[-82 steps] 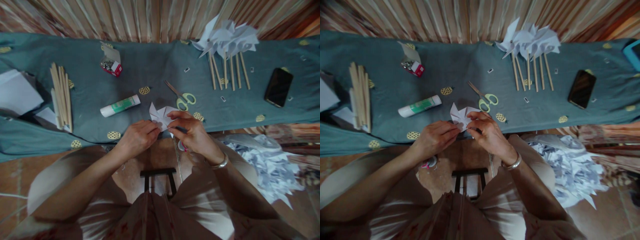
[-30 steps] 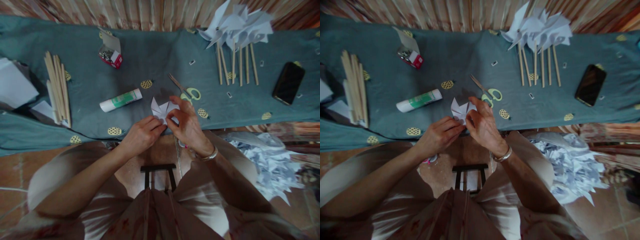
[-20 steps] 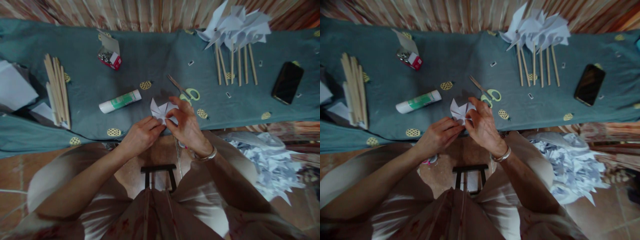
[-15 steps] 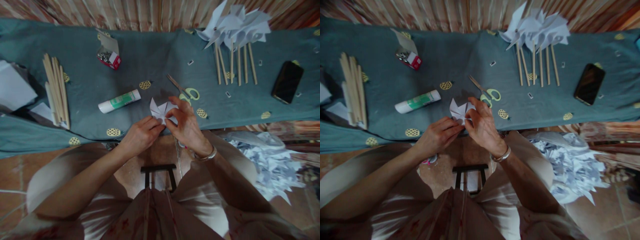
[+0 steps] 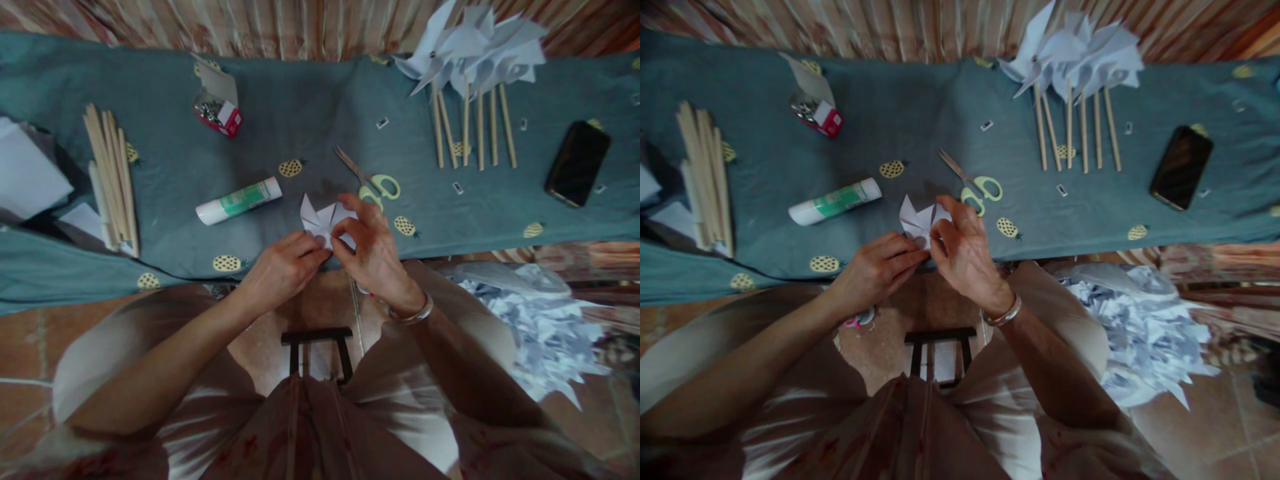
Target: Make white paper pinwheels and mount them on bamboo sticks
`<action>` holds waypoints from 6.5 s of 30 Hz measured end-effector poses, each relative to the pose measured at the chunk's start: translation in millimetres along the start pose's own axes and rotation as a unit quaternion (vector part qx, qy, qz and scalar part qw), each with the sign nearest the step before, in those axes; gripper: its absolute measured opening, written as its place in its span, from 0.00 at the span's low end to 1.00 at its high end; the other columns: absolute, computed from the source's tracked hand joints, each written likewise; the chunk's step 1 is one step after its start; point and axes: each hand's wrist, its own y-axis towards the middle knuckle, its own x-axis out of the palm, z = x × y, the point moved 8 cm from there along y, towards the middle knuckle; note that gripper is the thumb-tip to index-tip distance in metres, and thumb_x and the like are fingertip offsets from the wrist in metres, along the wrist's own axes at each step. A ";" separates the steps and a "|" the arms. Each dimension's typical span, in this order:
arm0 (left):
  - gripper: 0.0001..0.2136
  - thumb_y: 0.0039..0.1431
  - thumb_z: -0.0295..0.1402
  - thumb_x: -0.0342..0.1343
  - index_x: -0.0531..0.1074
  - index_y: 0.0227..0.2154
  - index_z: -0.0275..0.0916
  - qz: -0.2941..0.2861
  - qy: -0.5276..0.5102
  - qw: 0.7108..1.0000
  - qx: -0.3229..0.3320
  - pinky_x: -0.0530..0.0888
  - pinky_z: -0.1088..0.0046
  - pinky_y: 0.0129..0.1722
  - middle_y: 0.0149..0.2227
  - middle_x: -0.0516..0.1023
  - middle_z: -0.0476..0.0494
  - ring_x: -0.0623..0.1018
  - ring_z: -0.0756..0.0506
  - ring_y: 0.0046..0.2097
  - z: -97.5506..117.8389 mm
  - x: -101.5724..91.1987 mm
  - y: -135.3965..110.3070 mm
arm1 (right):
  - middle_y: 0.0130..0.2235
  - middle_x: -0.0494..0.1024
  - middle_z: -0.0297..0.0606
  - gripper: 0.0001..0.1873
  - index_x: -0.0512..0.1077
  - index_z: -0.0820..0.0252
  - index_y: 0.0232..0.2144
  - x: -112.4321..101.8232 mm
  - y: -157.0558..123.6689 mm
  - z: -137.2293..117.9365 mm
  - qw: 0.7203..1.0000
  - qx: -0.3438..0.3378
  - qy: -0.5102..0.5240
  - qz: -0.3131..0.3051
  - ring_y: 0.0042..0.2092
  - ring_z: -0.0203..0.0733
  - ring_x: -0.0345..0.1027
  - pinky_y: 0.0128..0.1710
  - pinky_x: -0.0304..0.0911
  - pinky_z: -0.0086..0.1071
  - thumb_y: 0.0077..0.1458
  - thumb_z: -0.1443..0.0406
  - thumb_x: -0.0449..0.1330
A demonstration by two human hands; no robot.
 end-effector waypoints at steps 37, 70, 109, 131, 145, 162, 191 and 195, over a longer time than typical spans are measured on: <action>0.08 0.67 0.26 0.52 0.76 0.38 0.34 0.028 0.048 0.998 0.025 0.74 0.69 0.37 0.34 0.77 0.42 0.74 0.45 0.37 4.0 -5.1 2.7 | 0.62 0.70 0.47 0.16 0.72 0.60 0.49 14.9 -17.4 -22.4 0.995 -0.079 -0.065 0.000 0.62 0.49 0.61 0.60 0.59 0.47 0.65 0.71 0.48; 0.09 0.68 0.29 0.52 0.77 0.41 0.36 0.060 0.086 0.994 -0.013 0.75 0.67 0.39 0.38 0.81 0.41 0.77 0.44 0.39 -27.1 -16.8 -0.7 | 0.62 0.71 0.49 0.22 0.73 0.59 0.51 -32.1 -2.3 18.5 0.999 -0.038 0.004 -0.031 0.61 0.53 0.67 0.61 0.64 0.55 0.54 0.74 0.54; 0.10 0.70 0.29 0.49 0.73 0.48 0.35 0.054 0.082 0.995 -0.013 0.74 0.70 0.38 0.36 0.81 0.43 0.78 0.46 0.37 -5.6 -11.0 -1.7 | 0.57 0.72 0.42 0.07 0.76 0.57 0.37 -9.3 3.5 -5.0 0.997 -0.025 0.070 -0.021 0.58 0.46 0.67 0.62 0.62 0.48 0.63 0.67 0.58; 0.10 0.69 0.29 0.51 0.78 0.42 0.34 0.052 0.007 0.998 -0.021 0.78 0.70 0.39 0.38 0.81 0.40 0.79 0.45 0.39 -6.6 -7.0 -3.4 | 0.57 0.71 0.36 0.04 0.75 0.52 0.37 -11.5 -2.5 -5.8 0.997 -0.039 0.053 0.043 0.58 0.46 0.67 0.61 0.66 0.47 0.61 0.65 0.60; 0.09 0.67 0.29 0.53 0.80 0.41 0.37 0.063 -0.089 0.992 -0.070 0.77 0.71 0.40 0.38 0.82 0.42 0.80 0.46 0.40 -20.1 -4.1 -3.4 | 0.59 0.71 0.41 0.06 0.75 0.55 0.35 -7.3 -5.7 -9.6 0.998 -0.061 0.025 0.023 0.59 0.49 0.65 0.60 0.66 0.50 0.63 0.65 0.58; 0.09 0.64 0.27 0.54 0.81 0.38 0.37 0.050 -0.130 0.985 -0.100 0.77 0.72 0.43 0.37 0.84 0.43 0.82 0.46 0.40 -25.3 -2.7 -0.1 | 0.59 0.71 0.39 0.08 0.76 0.54 0.35 -4.8 -6.5 -8.6 0.998 -0.052 0.034 0.012 0.61 0.49 0.64 0.62 0.64 0.49 0.63 0.65 0.57; 0.09 0.63 0.27 0.54 0.81 0.36 0.38 0.039 -0.144 0.981 -0.125 0.77 0.72 0.43 0.38 0.84 0.44 0.82 0.46 0.40 -26.4 -1.9 0.8 | 0.60 0.69 0.47 0.13 0.75 0.59 0.45 2.6 -7.6 -12.2 0.998 -0.068 0.006 -0.009 0.62 0.52 0.62 0.62 0.63 0.53 0.65 0.67 0.52; 0.09 0.63 0.27 0.54 0.81 0.36 0.38 0.043 -0.144 0.981 -0.124 0.77 0.71 0.43 0.37 0.84 0.43 0.82 0.45 0.41 -26.8 -2.1 0.6 | 0.61 0.68 0.44 0.13 0.74 0.55 0.46 3.9 -5.7 -12.2 0.998 -0.059 0.003 -0.012 0.62 0.51 0.62 0.63 0.62 0.51 0.64 0.68 0.52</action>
